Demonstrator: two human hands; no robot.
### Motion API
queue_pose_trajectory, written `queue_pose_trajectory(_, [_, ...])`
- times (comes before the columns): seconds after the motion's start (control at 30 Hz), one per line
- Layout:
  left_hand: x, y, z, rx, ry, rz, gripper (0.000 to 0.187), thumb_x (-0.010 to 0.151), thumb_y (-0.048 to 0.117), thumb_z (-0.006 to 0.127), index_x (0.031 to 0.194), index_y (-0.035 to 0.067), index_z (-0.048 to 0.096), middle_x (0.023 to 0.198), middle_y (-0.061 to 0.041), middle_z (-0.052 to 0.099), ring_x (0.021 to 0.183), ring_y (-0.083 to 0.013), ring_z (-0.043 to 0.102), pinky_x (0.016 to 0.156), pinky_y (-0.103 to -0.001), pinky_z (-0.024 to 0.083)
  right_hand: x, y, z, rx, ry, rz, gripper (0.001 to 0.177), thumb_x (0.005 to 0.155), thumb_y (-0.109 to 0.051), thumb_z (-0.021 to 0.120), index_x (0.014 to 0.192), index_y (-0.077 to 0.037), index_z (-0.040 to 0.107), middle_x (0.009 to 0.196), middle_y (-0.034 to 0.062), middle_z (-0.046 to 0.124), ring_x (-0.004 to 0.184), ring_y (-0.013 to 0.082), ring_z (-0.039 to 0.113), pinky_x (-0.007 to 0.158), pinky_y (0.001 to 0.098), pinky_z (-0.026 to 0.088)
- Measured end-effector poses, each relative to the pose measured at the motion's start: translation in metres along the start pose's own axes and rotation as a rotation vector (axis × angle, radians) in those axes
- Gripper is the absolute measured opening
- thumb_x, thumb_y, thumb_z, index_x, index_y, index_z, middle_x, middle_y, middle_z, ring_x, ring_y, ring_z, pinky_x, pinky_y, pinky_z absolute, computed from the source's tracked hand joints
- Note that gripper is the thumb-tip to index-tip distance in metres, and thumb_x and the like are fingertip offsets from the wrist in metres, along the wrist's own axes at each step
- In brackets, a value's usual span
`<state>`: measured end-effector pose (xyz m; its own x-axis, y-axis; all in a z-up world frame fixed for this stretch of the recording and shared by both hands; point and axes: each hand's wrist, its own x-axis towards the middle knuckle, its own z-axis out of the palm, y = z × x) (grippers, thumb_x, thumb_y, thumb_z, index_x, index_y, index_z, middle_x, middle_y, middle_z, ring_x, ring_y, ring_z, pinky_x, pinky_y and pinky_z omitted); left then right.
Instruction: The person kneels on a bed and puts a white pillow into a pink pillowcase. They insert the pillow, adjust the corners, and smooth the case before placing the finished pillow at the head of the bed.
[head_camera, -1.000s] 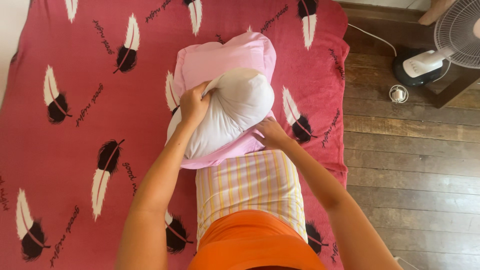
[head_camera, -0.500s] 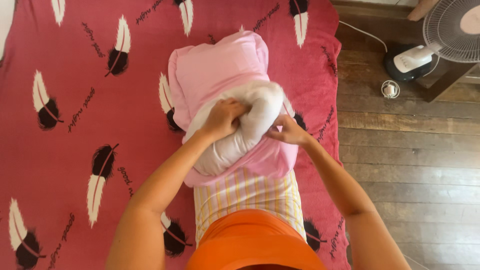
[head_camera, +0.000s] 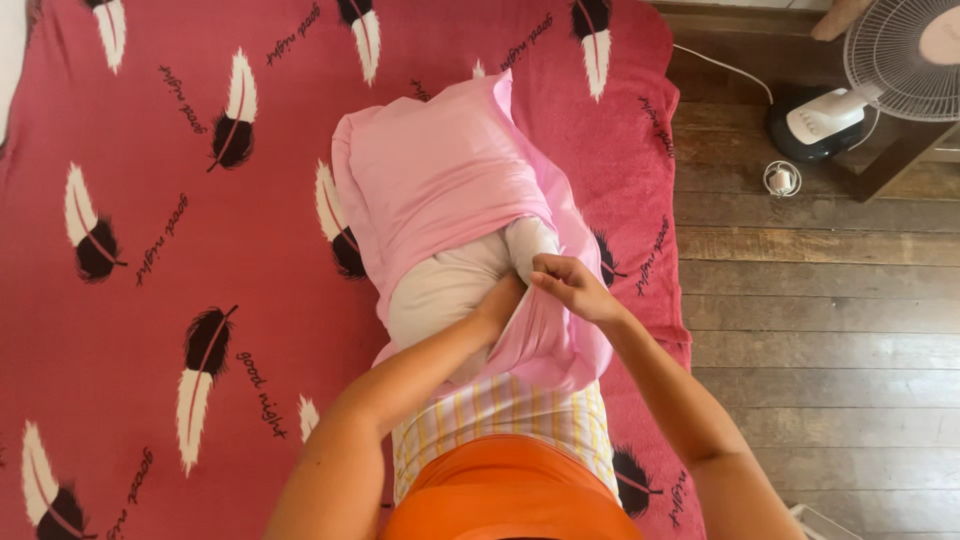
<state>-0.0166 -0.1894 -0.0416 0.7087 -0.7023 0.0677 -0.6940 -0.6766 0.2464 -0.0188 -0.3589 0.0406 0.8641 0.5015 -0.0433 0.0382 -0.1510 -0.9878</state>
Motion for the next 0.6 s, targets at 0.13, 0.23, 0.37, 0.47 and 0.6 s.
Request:
queue_pose_trajectory(0.13, [0.017, -0.001, -0.002, 0.024, -0.126, 0.043, 0.023, 0.089, 0.021, 0.063, 0.108, 0.012, 0.074, 0.120, -0.012, 0.071, 0.122, -0.0296, 0.061, 0.113, -0.042, 0.042, 0.004, 0.012, -0.012, -0.125, 0.017, -0.132, 0.033, 0.106, -0.020, 0.060, 0.079, -0.004, 0.048, 0.077, -0.0018, 0.037, 0.074, 0.0104, 0.037, 0.067, 0.0290, 0.036])
queue_pose_trajectory(0.23, [0.007, -0.008, -0.021, -0.058, -0.256, 0.154, 0.021, 0.091, 0.024, 0.064, 0.105, 0.012, 0.074, 0.119, -0.011, 0.072, 0.122, -0.0289, 0.061, 0.115, -0.042, 0.041, -0.003, 0.016, -0.030, -0.317, 0.057, -0.133, 0.034, 0.098, -0.020, 0.067, 0.073, -0.004, 0.050, 0.068, 0.0010, 0.041, 0.066, 0.0128, 0.040, 0.060, 0.0315, 0.037])
queue_pose_trajectory(0.37, [-0.005, -0.016, -0.066, -0.229, -0.008, 0.142, 0.021, 0.086, 0.025, 0.068, 0.103, 0.014, 0.074, 0.113, -0.009, 0.072, 0.116, -0.0279, 0.063, 0.111, -0.044, 0.042, -0.010, 0.017, -0.053, -0.475, 0.124, -0.295, 0.040, 0.094, -0.019, 0.073, 0.069, -0.001, 0.048, 0.065, 0.0059, 0.042, 0.065, 0.0163, 0.040, 0.060, 0.0352, 0.037])
queue_pose_trajectory(0.47, [-0.013, -0.019, -0.083, -0.321, 0.402, 0.078, 0.043, 0.070, 0.026, 0.075, 0.111, 0.014, 0.072, 0.114, -0.013, 0.069, 0.108, -0.0318, 0.061, 0.094, -0.047, 0.044, -0.013, 0.025, -0.050, -0.454, 0.113, -0.166, 0.048, 0.094, -0.020, 0.076, 0.068, 0.001, 0.042, 0.065, 0.0079, 0.036, 0.064, 0.0169, 0.036, 0.058, 0.0348, 0.035])
queue_pose_trajectory(0.6, [-0.006, -0.025, -0.067, -0.256, 0.184, 0.142, 0.058, 0.064, 0.024, 0.076, 0.122, 0.016, 0.073, 0.113, -0.008, 0.072, 0.101, -0.0292, 0.063, 0.084, -0.048, 0.046, -0.001, 0.035, -0.033, -0.359, 0.239, -0.113, 0.048, 0.096, -0.019, 0.074, 0.067, -0.001, 0.040, 0.063, 0.0009, 0.032, 0.061, 0.0096, 0.030, 0.053, 0.0325, 0.030])
